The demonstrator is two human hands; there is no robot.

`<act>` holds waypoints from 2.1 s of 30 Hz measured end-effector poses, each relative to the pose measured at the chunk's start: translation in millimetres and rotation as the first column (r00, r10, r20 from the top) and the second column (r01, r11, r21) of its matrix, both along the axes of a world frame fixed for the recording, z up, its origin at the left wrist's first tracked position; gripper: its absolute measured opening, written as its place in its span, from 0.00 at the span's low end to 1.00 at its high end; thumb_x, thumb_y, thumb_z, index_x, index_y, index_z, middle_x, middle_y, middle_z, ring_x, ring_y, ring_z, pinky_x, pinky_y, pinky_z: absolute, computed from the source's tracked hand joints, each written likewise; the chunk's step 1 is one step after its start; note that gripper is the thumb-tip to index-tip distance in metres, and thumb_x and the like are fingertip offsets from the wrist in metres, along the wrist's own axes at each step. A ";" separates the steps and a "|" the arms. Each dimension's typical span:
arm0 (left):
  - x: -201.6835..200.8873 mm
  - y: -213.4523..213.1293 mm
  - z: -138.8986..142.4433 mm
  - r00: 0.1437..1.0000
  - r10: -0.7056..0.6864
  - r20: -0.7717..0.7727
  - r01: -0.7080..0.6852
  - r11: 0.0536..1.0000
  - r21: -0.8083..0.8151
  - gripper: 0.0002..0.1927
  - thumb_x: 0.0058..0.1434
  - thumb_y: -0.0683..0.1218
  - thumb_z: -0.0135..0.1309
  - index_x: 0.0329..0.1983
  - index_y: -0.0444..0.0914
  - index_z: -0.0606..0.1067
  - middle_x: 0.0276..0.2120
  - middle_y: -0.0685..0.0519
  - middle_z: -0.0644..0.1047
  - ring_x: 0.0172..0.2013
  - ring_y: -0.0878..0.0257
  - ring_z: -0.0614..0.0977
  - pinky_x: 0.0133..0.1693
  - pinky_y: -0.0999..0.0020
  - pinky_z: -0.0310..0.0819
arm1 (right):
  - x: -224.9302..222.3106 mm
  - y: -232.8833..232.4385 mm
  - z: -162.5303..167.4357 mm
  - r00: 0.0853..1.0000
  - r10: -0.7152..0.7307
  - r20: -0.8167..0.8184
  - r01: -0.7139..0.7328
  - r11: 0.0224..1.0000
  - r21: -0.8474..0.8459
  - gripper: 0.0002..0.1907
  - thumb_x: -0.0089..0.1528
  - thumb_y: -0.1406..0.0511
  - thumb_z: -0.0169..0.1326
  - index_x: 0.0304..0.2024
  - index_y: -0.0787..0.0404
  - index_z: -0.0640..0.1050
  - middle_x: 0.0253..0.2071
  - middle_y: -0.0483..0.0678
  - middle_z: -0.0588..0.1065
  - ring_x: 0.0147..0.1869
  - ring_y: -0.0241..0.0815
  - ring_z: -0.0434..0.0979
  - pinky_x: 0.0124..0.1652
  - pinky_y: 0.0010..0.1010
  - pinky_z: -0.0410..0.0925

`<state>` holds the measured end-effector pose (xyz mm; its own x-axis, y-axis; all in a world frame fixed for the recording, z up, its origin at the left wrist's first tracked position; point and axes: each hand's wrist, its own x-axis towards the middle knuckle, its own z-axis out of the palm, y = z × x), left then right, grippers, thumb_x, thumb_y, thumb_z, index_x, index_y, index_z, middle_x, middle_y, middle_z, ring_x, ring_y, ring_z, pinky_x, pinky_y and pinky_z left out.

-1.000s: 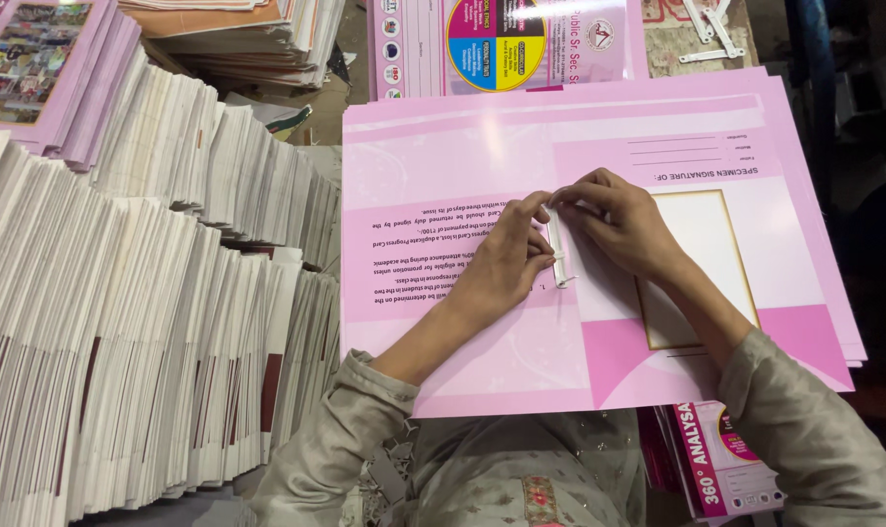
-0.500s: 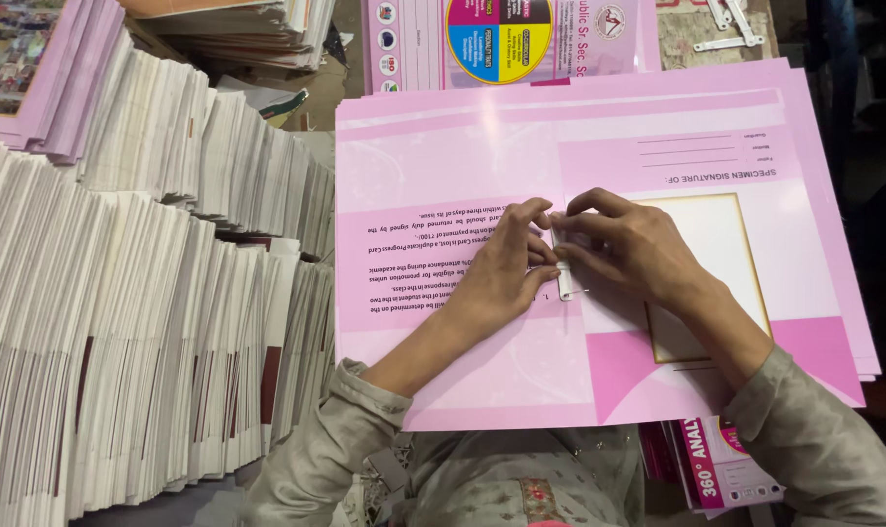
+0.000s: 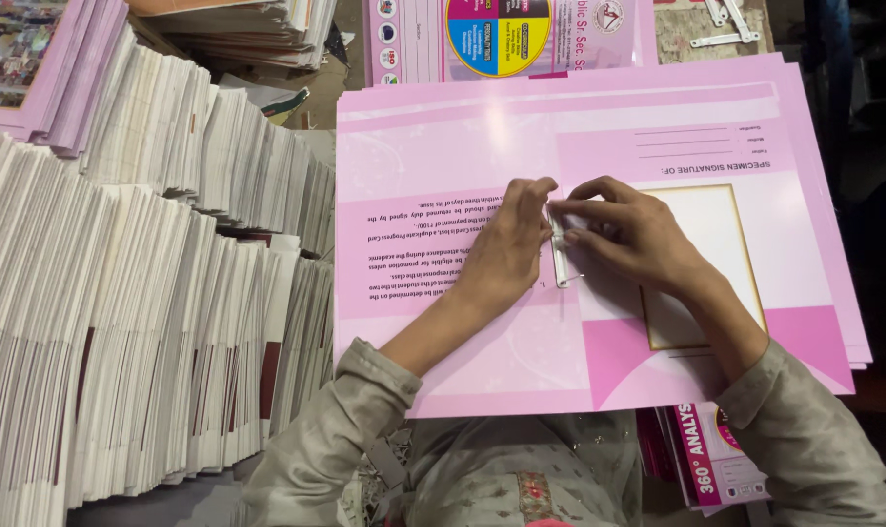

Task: The person sits on the floor and assembles pink folders by inserting metal fasteners into pre-punched holes. They repeatedly pick up a folder, align the fastener, and press it into place before stacking the completed folder.

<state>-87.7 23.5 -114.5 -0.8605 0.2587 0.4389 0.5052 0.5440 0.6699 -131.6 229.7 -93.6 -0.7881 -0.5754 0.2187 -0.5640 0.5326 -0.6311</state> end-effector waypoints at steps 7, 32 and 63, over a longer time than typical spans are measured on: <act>-6.5 -0.4 -5.2 0.994 0.026 0.108 -0.026 1.000 -0.001 0.18 0.63 0.34 0.55 0.56 0.34 0.67 0.51 0.45 0.70 0.45 0.53 0.83 0.47 0.58 0.81 | 40.2 14.9 -2.1 0.997 0.047 0.067 -0.028 0.963 -0.267 0.19 0.60 0.69 0.61 0.54 0.59 0.79 0.53 0.47 0.77 0.49 0.41 0.81 0.47 0.30 0.75; -26.0 -9.7 2.0 0.994 -0.061 -0.092 0.041 0.977 -0.207 0.16 0.59 0.39 0.61 0.49 0.32 0.73 0.51 0.49 0.74 0.49 0.51 0.77 0.53 0.58 0.74 | 57.7 -16.3 21.3 0.976 -0.181 -0.121 0.206 0.948 0.243 0.07 0.55 0.61 0.66 0.35 0.51 0.84 0.35 0.40 0.80 0.33 0.41 0.82 0.34 0.34 0.73; -46.7 -22.0 -5.2 0.996 -0.083 -0.045 0.080 0.995 -0.067 0.07 0.62 0.39 0.56 0.43 0.37 0.75 0.41 0.52 0.80 0.43 0.53 0.82 0.46 0.58 0.77 | 18.4 -44.6 44.2 0.971 0.161 -0.176 -0.051 0.861 0.506 0.05 0.58 0.69 0.54 0.28 0.63 0.78 0.29 0.56 0.77 0.32 0.57 0.81 0.33 0.47 0.73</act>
